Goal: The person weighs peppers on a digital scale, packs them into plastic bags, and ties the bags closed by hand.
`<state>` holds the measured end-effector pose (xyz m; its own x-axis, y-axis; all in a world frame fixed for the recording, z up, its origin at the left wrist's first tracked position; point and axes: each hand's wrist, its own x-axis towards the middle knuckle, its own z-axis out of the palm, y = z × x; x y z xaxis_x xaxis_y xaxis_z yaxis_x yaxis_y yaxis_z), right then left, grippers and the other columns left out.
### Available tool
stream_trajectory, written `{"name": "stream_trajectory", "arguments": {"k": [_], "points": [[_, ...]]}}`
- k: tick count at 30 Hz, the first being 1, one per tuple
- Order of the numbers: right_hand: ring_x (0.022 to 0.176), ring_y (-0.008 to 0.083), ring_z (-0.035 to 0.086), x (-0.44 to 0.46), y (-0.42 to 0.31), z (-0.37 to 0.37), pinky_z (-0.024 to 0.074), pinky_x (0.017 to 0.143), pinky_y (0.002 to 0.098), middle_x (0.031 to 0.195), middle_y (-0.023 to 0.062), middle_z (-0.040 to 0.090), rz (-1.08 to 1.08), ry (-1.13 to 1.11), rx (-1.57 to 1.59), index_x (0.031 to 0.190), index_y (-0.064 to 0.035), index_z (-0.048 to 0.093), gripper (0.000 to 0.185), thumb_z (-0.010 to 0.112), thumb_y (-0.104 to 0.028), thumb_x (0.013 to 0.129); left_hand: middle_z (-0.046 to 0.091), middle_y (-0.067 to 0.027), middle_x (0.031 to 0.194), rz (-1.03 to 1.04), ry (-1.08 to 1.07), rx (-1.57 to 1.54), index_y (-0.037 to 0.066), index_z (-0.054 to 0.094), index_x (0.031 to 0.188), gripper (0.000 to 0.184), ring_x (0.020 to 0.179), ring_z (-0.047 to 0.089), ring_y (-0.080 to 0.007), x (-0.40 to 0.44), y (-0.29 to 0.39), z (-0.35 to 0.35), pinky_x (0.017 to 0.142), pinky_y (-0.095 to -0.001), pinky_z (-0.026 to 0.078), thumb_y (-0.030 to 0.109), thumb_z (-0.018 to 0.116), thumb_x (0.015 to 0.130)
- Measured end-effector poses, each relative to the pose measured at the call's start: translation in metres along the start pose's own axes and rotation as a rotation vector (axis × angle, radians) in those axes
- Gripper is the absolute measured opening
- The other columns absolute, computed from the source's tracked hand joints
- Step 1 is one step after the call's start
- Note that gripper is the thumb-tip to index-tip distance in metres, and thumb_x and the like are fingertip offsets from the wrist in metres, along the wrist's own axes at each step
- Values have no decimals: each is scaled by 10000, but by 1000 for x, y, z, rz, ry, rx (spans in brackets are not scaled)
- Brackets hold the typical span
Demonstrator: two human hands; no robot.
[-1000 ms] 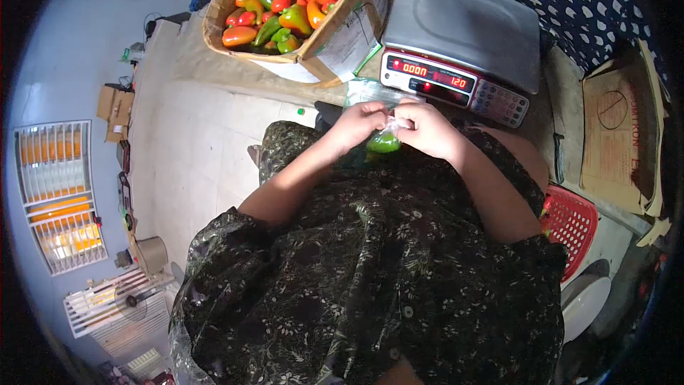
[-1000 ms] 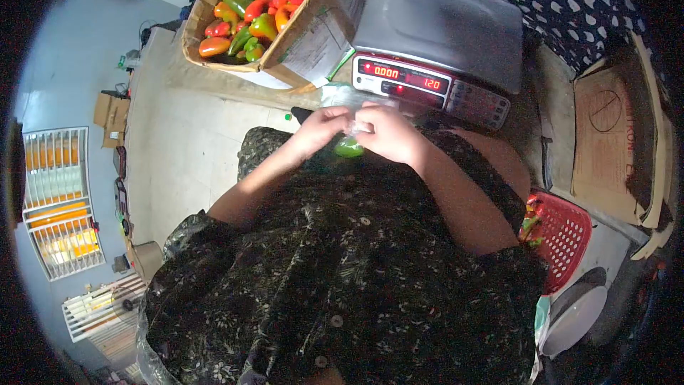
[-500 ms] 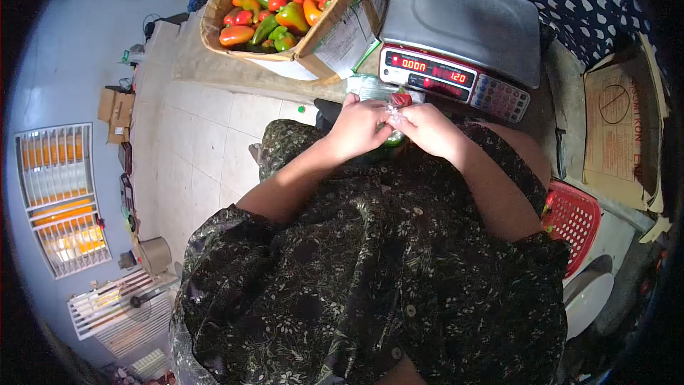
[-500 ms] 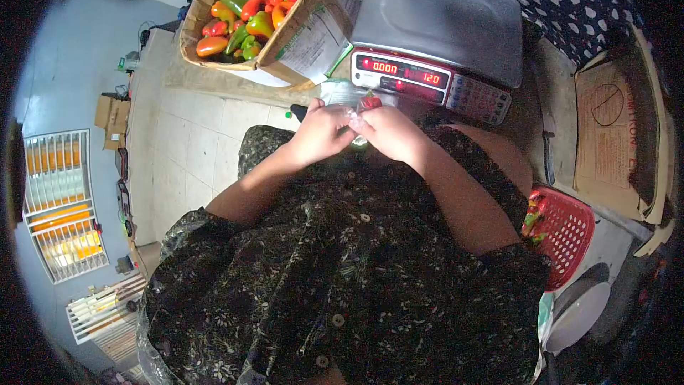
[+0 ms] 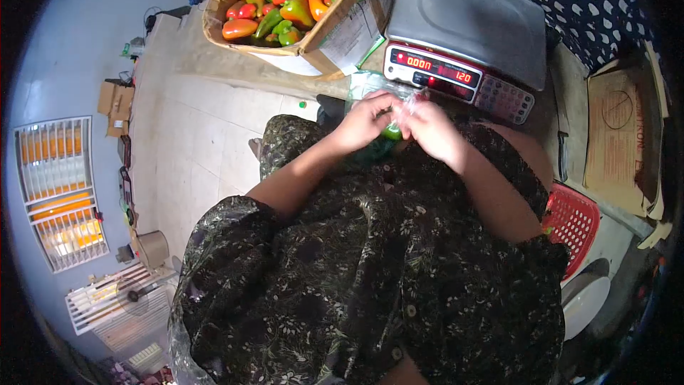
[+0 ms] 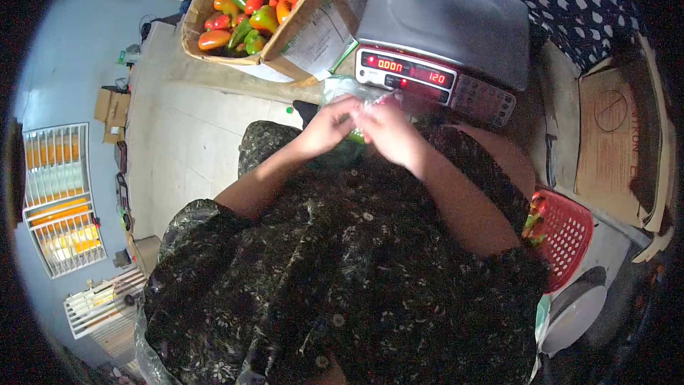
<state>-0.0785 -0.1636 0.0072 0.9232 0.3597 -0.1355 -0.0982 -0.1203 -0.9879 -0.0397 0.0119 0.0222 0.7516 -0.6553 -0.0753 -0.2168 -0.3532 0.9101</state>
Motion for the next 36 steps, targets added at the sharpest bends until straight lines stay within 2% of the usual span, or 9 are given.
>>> {"name": "stream_trajectory", "arguments": {"k": [2, 4, 7, 10, 13, 19, 23, 30, 36], "points": [[573, 68, 470, 4, -3, -13, 382, 516, 233, 661, -22, 523, 124, 38, 415, 821, -37, 587, 311, 468, -281, 973, 572, -73, 1058, 130, -93, -72, 49, 618, 973, 181, 1050, 531, -203, 3, 0, 2, 972, -324, 359, -17, 555, 817], [570, 59, 449, 13, 5, -20, 376, 520, 225, 658, -38, 502, 27, 60, 505, 825, -57, 580, 303, 464, -292, 977, 546, -54, 1063, 146, -128, -82, 64, 627, 989, 166, 1089, 483, -198, 5, -1, 5, 971, -320, 349, 20, 534, 859], [562, 55, 419, 4, -18, -19, 366, 529, 223, 648, -42, 481, 137, 175, 356, 807, -71, 567, 297, 456, -285, 981, 534, -52, 1050, 177, -116, -54, 68, 628, 969, 146, 1076, 474, -207, 9, -5, 10, 967, -326, 345, 46, 539, 855], [547, 49, 388, 4, -14, -11, 332, 512, 220, 630, -43, 466, 57, 192, 673, 747, -88, 539, 322, 443, -281, 986, 517, -46, 1010, 230, -26, 85, 86, 636, 919, 133, 1041, 463, -231, 10, -11, 15, 939, -348, 324, 84, 569, 804], [547, 41, 366, -12, -22, -10, 302, 502, 215, 633, -51, 451, 48, 38, 627, 731, -96, 517, 335, 432, -291, 989, 497, -22, 935, 315, 117, 283, 139, 663, 859, 149, 982, 443, -230, 9, -7, 12, 884, -378, 272, 130, 589, 730], [577, 53, 354, -38, -51, 15, 295, 537, 219, 644, -54, 404, 89, 101, 711, 721, -97, 477, 345, 415, -297, 996, 481, -13, 911, 388, 211, 438, 143, 652, 782, 157, 949, 434, -223, 5, 16, 7, 851, -392, 240, 123, 561, 655], [591, 76, 368, -37, -60, 7, 315, 571, 240, 643, -37, 412, -88, 155, 789, 709, -91, 466, 350, 405, -278, 999, 496, -24, 936, 333, 129, 278, 117, 636, 803, 144, 970, 443, -228, 0, 21, 9, 871, -391, 245, 131, 521, 718], [623, 86, 379, -36, -57, 2, 330, 611, 252, 641, -27, 401, -18, 118, 841, 706, -85, 461, 365, 387, -285, 1002, 571, 10, 940, 143, -30, -6, 109, 680, 821, 158, 984, 484, -191, -4, 26, 16, 920, -353, 311, 96, 524, 802], [602, 78, 353, -50, -64, 11, 313, 588, 239, 640, -41, 372, 39, 147, 692, 765, -69, 476, 331, 395, -290, 998, 537, 35, 884, 263, 100, 327, 162, 654, 715, 117, 934, 475, -173, -5, 14, 14, 878, -379, 259, 58, 601, 732]]}}
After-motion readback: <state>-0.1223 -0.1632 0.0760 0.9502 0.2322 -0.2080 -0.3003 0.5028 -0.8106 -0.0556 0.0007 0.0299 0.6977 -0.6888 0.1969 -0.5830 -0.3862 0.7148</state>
